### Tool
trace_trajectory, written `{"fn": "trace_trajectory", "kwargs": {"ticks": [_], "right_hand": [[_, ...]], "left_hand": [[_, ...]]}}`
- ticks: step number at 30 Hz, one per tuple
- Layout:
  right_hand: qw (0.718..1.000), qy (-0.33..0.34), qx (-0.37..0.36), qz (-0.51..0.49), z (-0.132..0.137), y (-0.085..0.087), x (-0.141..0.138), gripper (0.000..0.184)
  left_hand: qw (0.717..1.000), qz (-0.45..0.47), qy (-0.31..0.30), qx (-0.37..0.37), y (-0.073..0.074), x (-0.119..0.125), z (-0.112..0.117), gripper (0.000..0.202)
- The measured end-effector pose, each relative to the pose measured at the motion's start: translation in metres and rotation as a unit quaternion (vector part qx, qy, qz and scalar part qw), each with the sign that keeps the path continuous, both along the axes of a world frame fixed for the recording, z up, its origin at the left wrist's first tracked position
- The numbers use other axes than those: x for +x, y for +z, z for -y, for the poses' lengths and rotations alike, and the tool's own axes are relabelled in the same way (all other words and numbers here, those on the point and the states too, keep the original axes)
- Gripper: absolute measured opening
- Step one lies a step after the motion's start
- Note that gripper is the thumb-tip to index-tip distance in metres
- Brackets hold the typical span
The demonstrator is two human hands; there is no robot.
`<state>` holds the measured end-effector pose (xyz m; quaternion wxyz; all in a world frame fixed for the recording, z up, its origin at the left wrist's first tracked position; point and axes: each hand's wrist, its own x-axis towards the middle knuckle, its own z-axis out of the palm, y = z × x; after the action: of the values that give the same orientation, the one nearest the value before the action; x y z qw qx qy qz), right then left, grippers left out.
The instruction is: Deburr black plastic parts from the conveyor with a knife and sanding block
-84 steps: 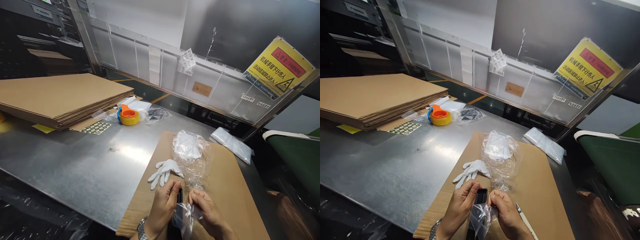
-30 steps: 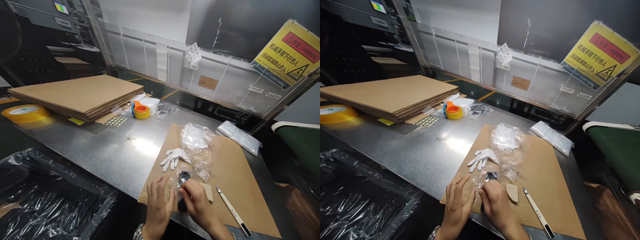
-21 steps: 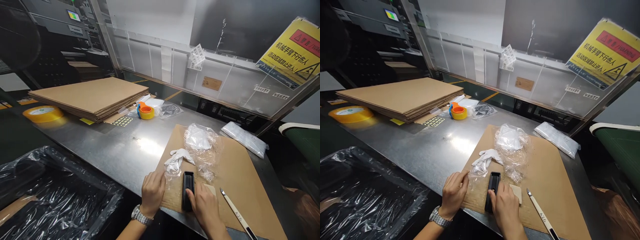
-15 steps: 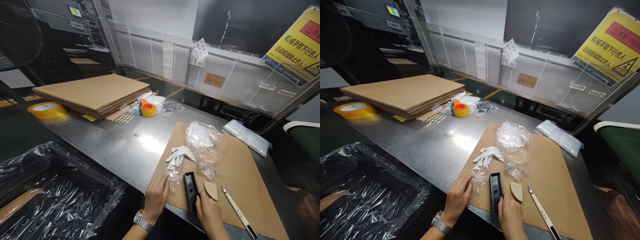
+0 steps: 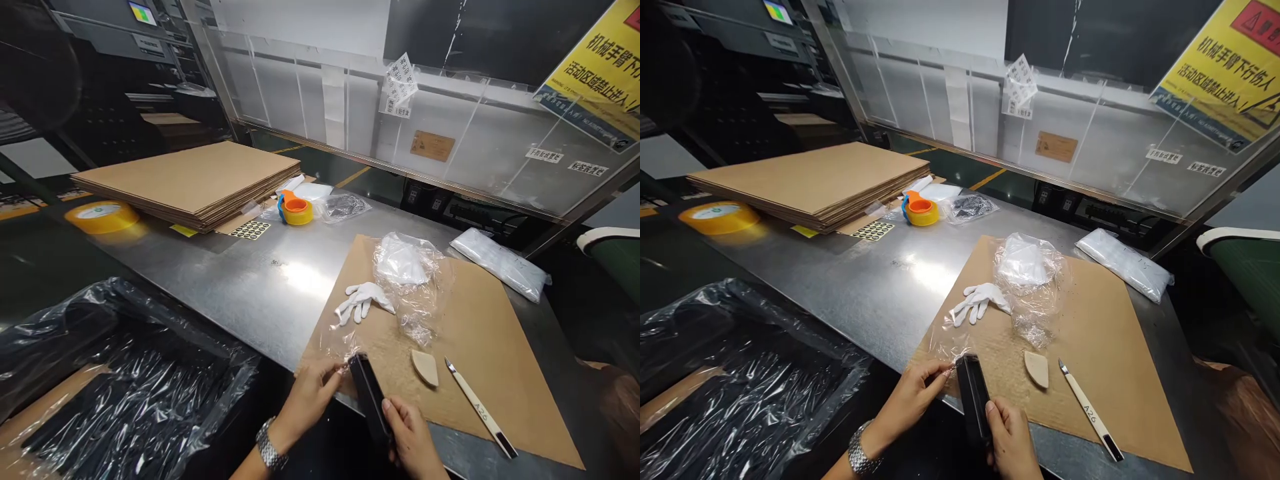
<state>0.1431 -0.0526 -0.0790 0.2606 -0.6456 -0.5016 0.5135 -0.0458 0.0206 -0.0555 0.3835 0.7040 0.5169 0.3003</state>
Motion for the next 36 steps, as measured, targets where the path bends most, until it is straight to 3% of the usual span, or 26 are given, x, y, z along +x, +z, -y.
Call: {"fn": "trace_trajectory", "kwargs": {"ticks": [4,9,16,20,23,25,27,29,31,36], "right_hand": [[0.991,0.016,0.098,0.085,-0.002,0.008,0.001,0.049],[0.940,0.102,0.187,0.268,-0.006,0.014,-0.003,0.040],[0.933,0.147,0.198,0.263,-0.032,0.022,-0.005,0.033],[0.947,0.135,0.181,0.227,-0.048,0.022,-0.012,0.037],[0.947,0.132,0.180,0.231,-0.048,0.026,-0.024,0.029],[0.942,0.143,0.184,0.242,-0.046,0.033,-0.030,0.046],[0.937,0.158,0.190,0.245,-0.045,0.042,-0.034,0.054],[0.934,0.168,0.195,0.247,-0.048,0.052,-0.034,0.043],[0.929,0.178,0.197,0.258,-0.053,0.062,-0.034,0.026],[0.903,0.261,0.202,0.276,-0.077,0.096,-0.034,0.024]], "left_hand": [[0.999,-0.033,0.025,0.011,-0.005,0.002,0.004,0.029],[0.995,-0.076,0.029,0.062,-0.009,0.003,0.005,0.033],[0.972,-0.126,-0.043,0.195,-0.008,0.003,0.015,0.037],[0.930,-0.176,-0.068,0.315,0.001,0.000,0.017,0.039],[0.906,-0.205,-0.072,0.363,0.011,0.001,0.019,0.037],[0.888,-0.220,-0.120,0.385,0.020,0.005,0.021,0.034],[0.878,-0.226,-0.159,0.391,0.028,0.008,0.023,0.034],[0.881,-0.231,-0.163,0.379,0.036,0.008,0.021,0.035],[0.893,-0.244,-0.144,0.349,0.043,0.004,0.016,0.036],[0.939,-0.239,-0.103,0.224,0.063,-0.013,-0.002,0.026]]}}
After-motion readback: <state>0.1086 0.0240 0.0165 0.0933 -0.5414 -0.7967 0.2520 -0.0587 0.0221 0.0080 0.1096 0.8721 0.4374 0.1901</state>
